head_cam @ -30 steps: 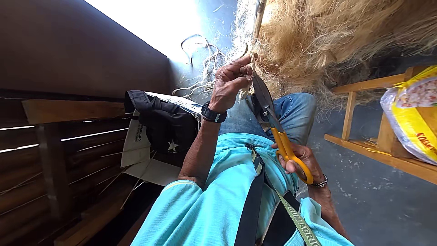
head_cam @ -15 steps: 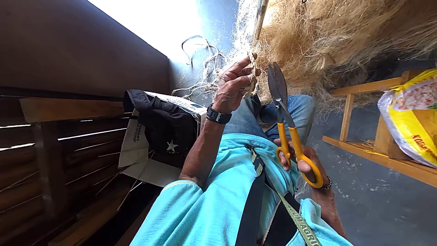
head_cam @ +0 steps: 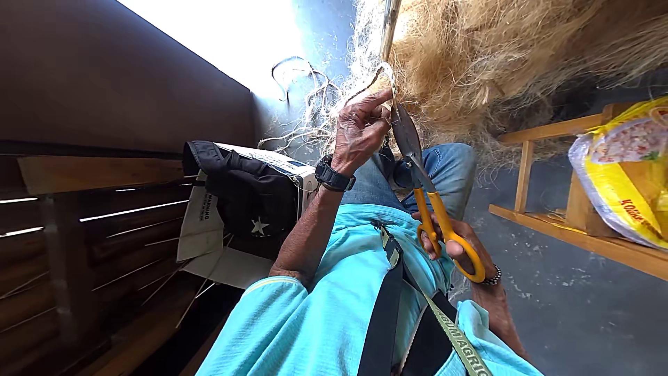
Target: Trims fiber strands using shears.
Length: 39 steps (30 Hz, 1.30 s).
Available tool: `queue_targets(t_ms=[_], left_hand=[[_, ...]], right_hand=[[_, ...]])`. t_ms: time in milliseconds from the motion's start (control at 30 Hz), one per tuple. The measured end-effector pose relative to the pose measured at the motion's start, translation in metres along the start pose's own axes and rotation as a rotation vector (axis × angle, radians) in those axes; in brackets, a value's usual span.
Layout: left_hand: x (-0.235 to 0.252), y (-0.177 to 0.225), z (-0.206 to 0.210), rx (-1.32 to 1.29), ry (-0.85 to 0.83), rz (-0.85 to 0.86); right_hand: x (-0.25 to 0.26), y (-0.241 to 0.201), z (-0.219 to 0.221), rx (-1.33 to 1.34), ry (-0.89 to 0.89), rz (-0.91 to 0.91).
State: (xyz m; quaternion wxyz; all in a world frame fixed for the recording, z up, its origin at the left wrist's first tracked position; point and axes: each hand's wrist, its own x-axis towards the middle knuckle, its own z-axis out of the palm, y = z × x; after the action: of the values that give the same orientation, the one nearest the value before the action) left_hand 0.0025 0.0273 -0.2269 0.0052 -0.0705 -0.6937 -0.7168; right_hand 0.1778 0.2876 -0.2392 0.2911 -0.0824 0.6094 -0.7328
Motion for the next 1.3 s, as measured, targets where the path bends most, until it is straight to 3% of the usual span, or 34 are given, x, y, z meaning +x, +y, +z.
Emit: queue_targets(t_ms=[133, 267, 400, 700, 900, 1067, 1300], left_hand=[[-0.002, -0.001, 0.000, 0.074, -0.040, -0.002], [-0.002, -0.004, 0.000, -0.215, -0.052, -0.144], [-0.002, -0.006, -0.003, -0.493, 0.044, -0.303], [-0.014, -0.003, 0.018, -0.713, 0.084, -0.370], [-0.035, 0.008, 0.049, -0.935, 0.135, -0.475], [-0.040, 0.009, 0.063, -0.954, 0.153, -0.429], [-0.036, 0.015, 0.047, -0.754, 0.159, -0.193]], right_hand=[[0.002, -0.001, 0.001, -0.008, 0.021, -0.017], [0.002, 0.003, 0.005, 0.062, 0.105, -0.044], [0.001, 0.005, 0.014, -0.051, 0.181, -0.200], [0.047, -0.001, 0.017, -0.366, 0.583, -0.301], [0.076, -0.020, 0.007, -0.498, 0.647, -0.406], [0.097, -0.039, 0.015, -0.527, 0.717, -0.456], [0.116, -0.038, 0.009, -0.315, 0.718, -0.512]])
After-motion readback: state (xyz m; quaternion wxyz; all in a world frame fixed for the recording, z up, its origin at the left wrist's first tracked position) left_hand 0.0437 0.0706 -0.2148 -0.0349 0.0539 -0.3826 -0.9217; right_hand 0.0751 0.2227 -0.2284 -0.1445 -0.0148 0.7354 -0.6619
